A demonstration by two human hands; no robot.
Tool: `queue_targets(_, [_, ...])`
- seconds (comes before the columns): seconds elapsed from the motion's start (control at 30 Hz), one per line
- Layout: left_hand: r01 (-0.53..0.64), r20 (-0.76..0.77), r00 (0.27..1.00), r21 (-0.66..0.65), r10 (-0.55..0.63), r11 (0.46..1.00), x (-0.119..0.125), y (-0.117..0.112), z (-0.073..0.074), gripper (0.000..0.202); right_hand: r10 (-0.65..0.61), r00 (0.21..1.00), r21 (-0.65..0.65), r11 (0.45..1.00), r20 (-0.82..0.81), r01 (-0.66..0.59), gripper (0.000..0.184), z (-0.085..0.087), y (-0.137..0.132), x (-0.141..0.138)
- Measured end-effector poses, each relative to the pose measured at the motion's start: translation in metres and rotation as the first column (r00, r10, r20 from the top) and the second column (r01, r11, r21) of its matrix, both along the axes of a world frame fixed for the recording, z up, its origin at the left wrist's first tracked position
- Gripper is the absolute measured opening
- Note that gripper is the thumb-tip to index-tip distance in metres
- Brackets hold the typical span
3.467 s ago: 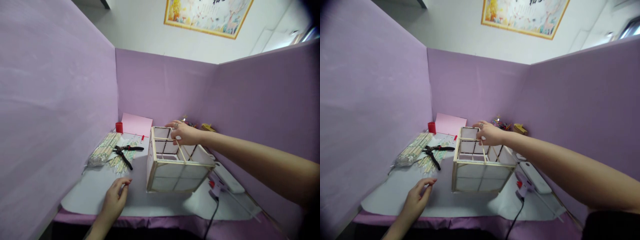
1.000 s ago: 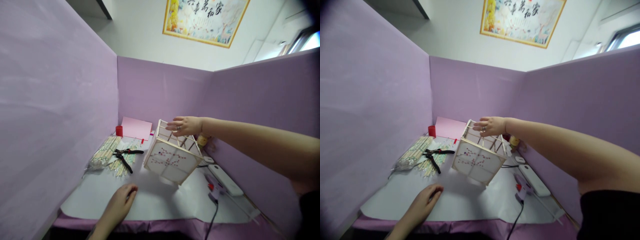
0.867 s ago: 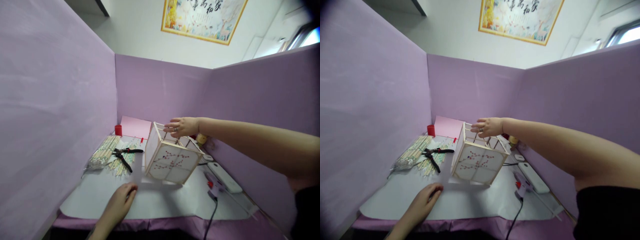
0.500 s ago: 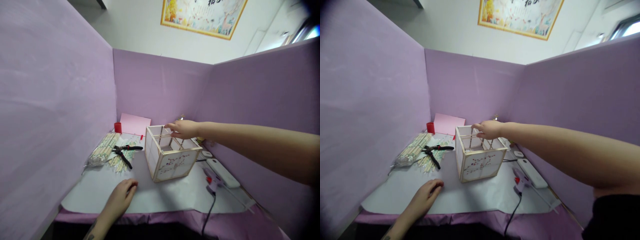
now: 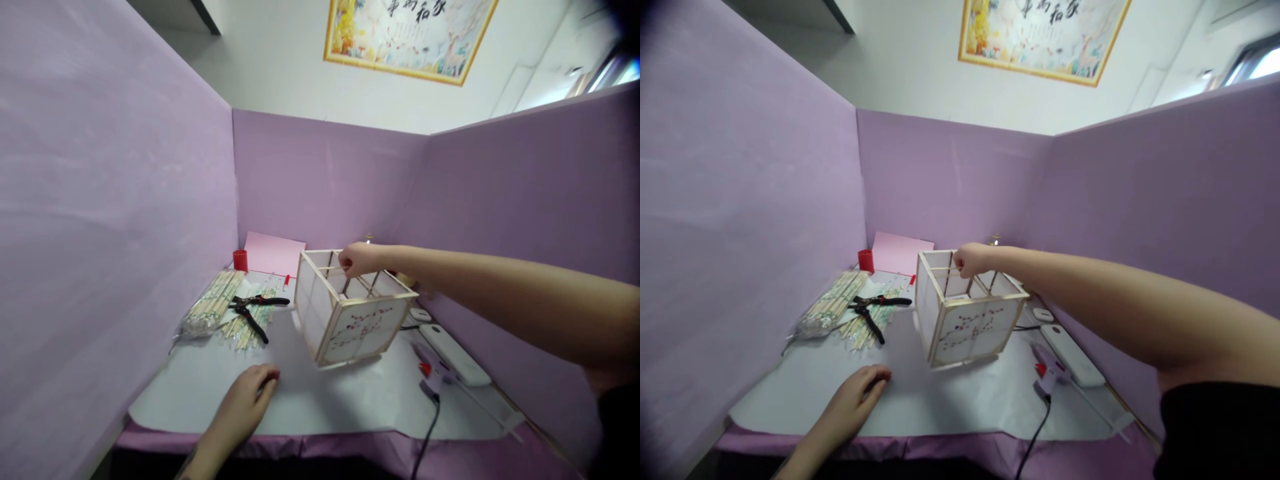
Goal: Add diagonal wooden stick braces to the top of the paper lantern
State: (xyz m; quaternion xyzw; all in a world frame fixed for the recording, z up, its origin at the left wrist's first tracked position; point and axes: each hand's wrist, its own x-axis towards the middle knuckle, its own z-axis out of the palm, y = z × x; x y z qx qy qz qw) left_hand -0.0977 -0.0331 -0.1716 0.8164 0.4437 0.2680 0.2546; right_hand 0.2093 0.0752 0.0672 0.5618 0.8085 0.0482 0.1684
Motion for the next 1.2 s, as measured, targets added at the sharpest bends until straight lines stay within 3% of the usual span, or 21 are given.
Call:
queue_targets(0.17, [0.0, -0.002, 1.0, 0.005, 0.0, 1.0, 0.0, 0.002, -0.001, 0.028, 0.136, 0.987, 0.067, 0.988, 0.086, -0.142, 0.011, 0.036, -0.006, 0.019])
queue_targets(0.3, [-0.002, -0.001, 1.0, 0.005, 0.002, 1.0, 0.0, 0.001, 0.001, 0.028, 0.255, 0.943, 0.099, 0.955, 0.214, -0.28, 0.014, 0.048, -0.011, 0.027])
queue_targets(0.53, [0.001, -0.005, 1.0, 0.011, -0.001, 1.0, 0.0, 0.002, 0.001, 0.027, 0.473, 0.792, 0.068, 0.842, 0.386, -0.535, 0.018, 0.047, -0.01, 0.043])
queue_targets(0.77, [0.003, 0.002, 1.0, 0.001, -0.003, 1.0, 0.001, 0.002, 0.001, 0.028, 0.577, 0.696, 0.0, 0.77, 0.428, -0.639, 0.016, 0.033, -0.008, 0.059])
queue_targets(0.93, [-0.004, 0.017, 1.0, 0.019, 0.004, 1.0, 0.002, 0.001, 0.004, 0.026, 0.568, 0.727, -0.003, 0.789, 0.386, -0.615, 0.02, 0.029, -0.007, 0.058])
queue_targets(1.2, [-0.012, 0.022, 1.0, 0.037, 0.011, 0.999, 0.0, 0.002, 0.003, 0.026, 0.424, 0.869, 0.018, 0.897, 0.256, -0.443, 0.016, 0.033, -0.009, 0.036])
